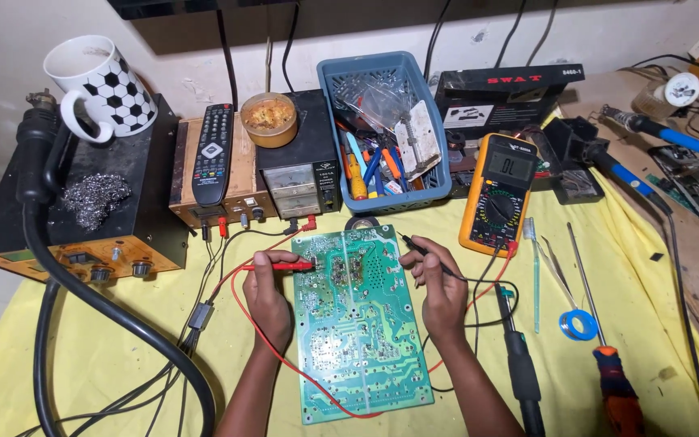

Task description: Testing a circuit board with a digital multimeter to check for electrical continuity or component values.

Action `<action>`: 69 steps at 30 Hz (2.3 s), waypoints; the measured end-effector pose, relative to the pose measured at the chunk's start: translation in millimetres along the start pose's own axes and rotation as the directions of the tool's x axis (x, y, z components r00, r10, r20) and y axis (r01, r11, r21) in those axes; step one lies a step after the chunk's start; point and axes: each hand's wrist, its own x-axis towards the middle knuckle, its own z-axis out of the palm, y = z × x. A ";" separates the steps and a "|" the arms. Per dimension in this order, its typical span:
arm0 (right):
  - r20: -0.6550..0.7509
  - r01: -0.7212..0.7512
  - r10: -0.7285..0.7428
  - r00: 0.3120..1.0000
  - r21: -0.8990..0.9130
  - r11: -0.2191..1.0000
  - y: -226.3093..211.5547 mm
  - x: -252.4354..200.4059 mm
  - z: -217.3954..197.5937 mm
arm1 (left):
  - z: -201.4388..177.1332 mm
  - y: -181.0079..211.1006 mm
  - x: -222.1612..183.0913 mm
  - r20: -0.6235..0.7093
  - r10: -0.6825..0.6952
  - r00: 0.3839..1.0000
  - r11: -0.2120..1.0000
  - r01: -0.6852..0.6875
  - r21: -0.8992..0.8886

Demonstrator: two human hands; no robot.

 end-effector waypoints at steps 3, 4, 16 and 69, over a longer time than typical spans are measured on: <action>-0.057 -0.067 0.071 0.996 0.070 0.995 1.1 3.9 -5.4 | 13.1 25.1 -8.4 -0.015 -0.051 0.999 0.997 0.050 -0.060; -0.060 -0.061 0.066 0.996 0.073 0.995 1.0 3.9 -5.0 | 11.6 27.2 -10.5 -0.012 -0.045 0.999 0.997 0.045 -0.061; 0.044 -0.181 0.179 0.983 0.040 0.983 -23.9 0.9 -10.6 | 5.0 58.4 -44.9 -0.010 -0.084 0.996 0.993 0.082 -0.085; -0.081 -0.313 0.310 0.947 -0.036 0.949 -70.2 -111.8 -42.4 | -45.8 103.1 -137.3 0.059 -0.234 0.971 0.932 0.206 0.297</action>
